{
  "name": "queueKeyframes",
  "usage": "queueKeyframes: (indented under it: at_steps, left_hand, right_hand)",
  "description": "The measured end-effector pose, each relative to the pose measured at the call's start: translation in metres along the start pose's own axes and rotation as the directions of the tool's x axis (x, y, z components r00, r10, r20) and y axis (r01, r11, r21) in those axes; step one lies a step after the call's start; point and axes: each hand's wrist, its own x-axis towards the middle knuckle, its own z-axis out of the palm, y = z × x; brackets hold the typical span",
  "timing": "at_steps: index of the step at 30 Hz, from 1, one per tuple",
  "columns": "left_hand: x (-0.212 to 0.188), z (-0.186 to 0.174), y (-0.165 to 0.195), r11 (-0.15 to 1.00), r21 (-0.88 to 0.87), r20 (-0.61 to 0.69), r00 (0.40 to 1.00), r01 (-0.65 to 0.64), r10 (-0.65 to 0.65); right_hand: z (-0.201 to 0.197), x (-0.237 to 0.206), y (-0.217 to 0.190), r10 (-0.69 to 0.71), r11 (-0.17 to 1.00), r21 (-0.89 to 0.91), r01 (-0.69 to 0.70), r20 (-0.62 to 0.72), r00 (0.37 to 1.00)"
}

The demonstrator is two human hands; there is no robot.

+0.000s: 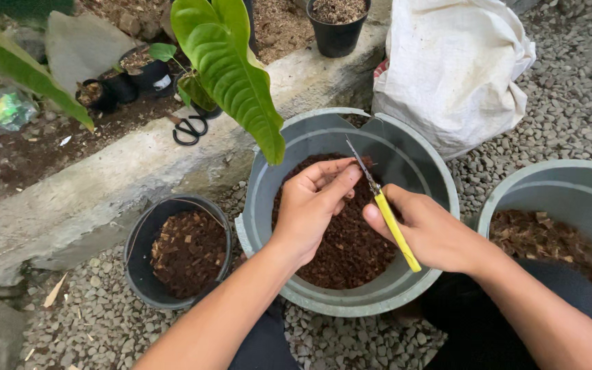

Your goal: The person sits on the ground and cuts pieces of bark with yellow-handled scissors, dropping the cut pieces into a bucket of bark chunks, occasionally reaching into a second bucket of bark and cutting pieces over a small pot.

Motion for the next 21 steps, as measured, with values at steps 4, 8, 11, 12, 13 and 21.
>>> queueKeyframes:
  at_steps: [4, 8, 11, 12, 13, 21]
  left_hand:
    - [-0.002, 0.002, -0.004, 0.999, 0.008, 0.025, 0.999, 0.034, -0.034]
    - [-0.001, -0.001, -0.007, 0.993, 0.059, -0.048, 0.994, 0.098, -0.096]
    - [0.001, -0.005, -0.009, 0.988, 0.075, -0.102, 0.987, 0.132, -0.124]
    - [0.001, -0.007, -0.010, 0.987, 0.080, -0.120, 0.984, 0.143, -0.133]
    - [0.001, -0.008, -0.011, 0.987, 0.075, -0.114, 0.984, 0.146, -0.137]
    - [0.000, -0.017, -0.020, 0.919, 0.327, -0.107, 0.975, 0.218, -0.193]
  right_hand:
    - [0.001, 0.002, 0.006, -0.026, 1.000, -0.013, 0.026, 0.011, 1.000]
    - [0.005, 0.006, 0.006, 0.036, 0.999, 0.020, -0.037, 0.020, 0.999]
    - [0.011, 0.010, 0.007, 0.109, 0.993, 0.037, -0.109, 0.015, 0.994]
    - [0.012, 0.010, 0.008, 0.129, 0.991, 0.043, -0.130, 0.013, 0.992]
    - [0.014, 0.010, 0.010, 0.140, 0.988, 0.058, -0.141, 0.033, 0.990]
    - [0.026, 0.016, 0.027, 0.061, 0.950, 0.288, -0.121, 0.209, 0.976]
